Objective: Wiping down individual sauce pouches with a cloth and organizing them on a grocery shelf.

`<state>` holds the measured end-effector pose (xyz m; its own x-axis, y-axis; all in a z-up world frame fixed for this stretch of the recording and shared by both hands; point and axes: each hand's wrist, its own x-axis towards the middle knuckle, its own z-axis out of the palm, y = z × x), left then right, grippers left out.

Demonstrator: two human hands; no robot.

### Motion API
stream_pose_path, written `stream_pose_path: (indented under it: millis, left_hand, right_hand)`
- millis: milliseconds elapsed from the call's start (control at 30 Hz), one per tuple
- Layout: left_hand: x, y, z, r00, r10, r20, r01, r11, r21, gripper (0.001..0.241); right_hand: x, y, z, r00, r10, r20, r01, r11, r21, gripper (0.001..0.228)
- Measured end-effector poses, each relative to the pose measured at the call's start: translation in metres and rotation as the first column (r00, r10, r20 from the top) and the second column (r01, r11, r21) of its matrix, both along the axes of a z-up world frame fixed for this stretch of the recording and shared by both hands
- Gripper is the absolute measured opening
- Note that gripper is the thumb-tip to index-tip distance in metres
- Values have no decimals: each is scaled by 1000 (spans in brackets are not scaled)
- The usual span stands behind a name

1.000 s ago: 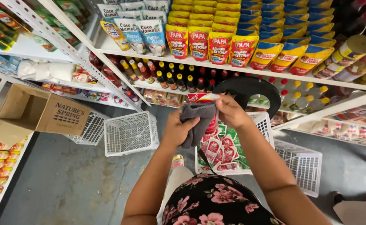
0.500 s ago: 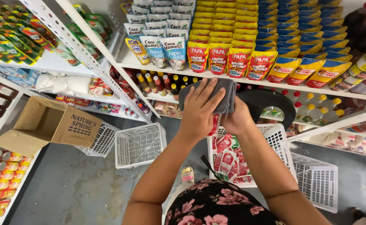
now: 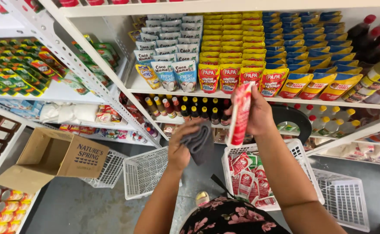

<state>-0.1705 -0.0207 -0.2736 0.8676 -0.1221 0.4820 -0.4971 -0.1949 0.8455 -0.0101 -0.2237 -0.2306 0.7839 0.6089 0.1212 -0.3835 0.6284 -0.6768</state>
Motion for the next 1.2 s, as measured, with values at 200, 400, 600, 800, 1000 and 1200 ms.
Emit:
stream_pose_path:
  millis: [200,400,600,800,1000,1200]
  left_hand:
    - [40,-43,113,992,-42,117,94,867,-489,38]
    - [50,-78,130,843,-41,536,-177,920,348,49]
    - [36,-41,70,941,-163,296,57,940,337,52]
    - [40,1,75,993,-119,-12,120,976,183,55]
    - [74,2,130,996,-66,63,80,963,-259,38]
    - [108,-4,142,981,-128,-148,63,923,-380,33]
  right_hand:
    - [-24,15,10,915,114,387,-310,813,493,36]
    - [-6,18,17,984,-24,-178,101,892,441,39]
    - [15,-8,17,878,-451,-159,478,836,268,8]
    - [23,-18,31,833,-542,109,534,840,92,24]
    - [13,2,78,874,-383,300,421,905,-70,36]
    - [14,2,92,930,-298,213,315,948,-48,38]
